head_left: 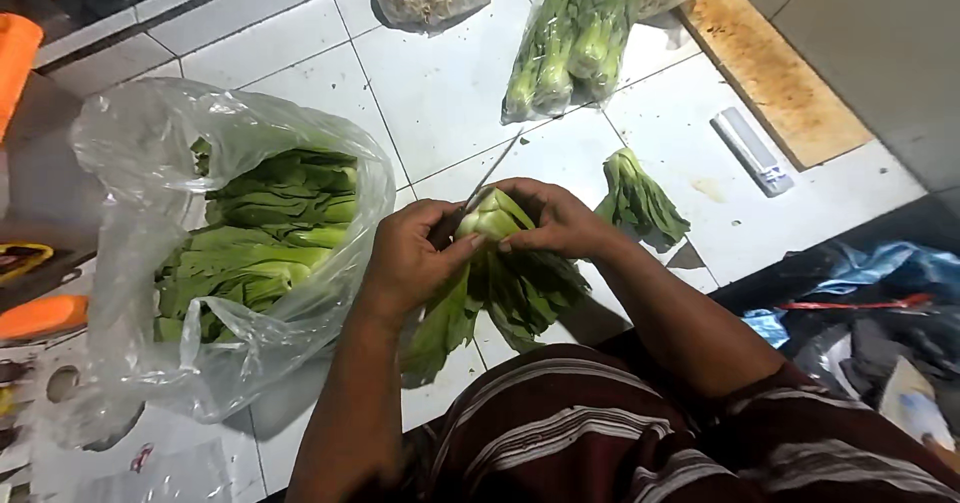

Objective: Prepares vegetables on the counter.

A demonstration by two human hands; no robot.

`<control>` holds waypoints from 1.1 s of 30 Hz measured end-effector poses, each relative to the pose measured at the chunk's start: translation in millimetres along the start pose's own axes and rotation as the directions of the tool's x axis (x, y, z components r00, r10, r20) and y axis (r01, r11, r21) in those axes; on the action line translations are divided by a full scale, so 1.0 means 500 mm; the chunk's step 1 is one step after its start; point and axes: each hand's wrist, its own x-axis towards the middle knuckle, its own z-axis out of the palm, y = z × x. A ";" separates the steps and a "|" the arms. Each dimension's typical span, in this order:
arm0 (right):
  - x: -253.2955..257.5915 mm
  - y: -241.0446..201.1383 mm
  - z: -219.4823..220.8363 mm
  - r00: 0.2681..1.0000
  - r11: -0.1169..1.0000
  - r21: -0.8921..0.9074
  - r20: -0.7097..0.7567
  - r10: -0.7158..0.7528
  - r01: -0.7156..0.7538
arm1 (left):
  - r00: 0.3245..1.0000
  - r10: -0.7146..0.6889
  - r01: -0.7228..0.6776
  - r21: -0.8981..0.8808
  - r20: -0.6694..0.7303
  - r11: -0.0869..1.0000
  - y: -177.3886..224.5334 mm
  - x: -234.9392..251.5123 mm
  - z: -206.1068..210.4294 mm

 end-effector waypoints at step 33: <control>0.003 0.052 -0.036 0.572 0.778 0.605 -0.582 0.578 -0.170 | 0.951 -0.263 0.045 -0.763 -0.166 0.645 -0.037 -0.379 -0.151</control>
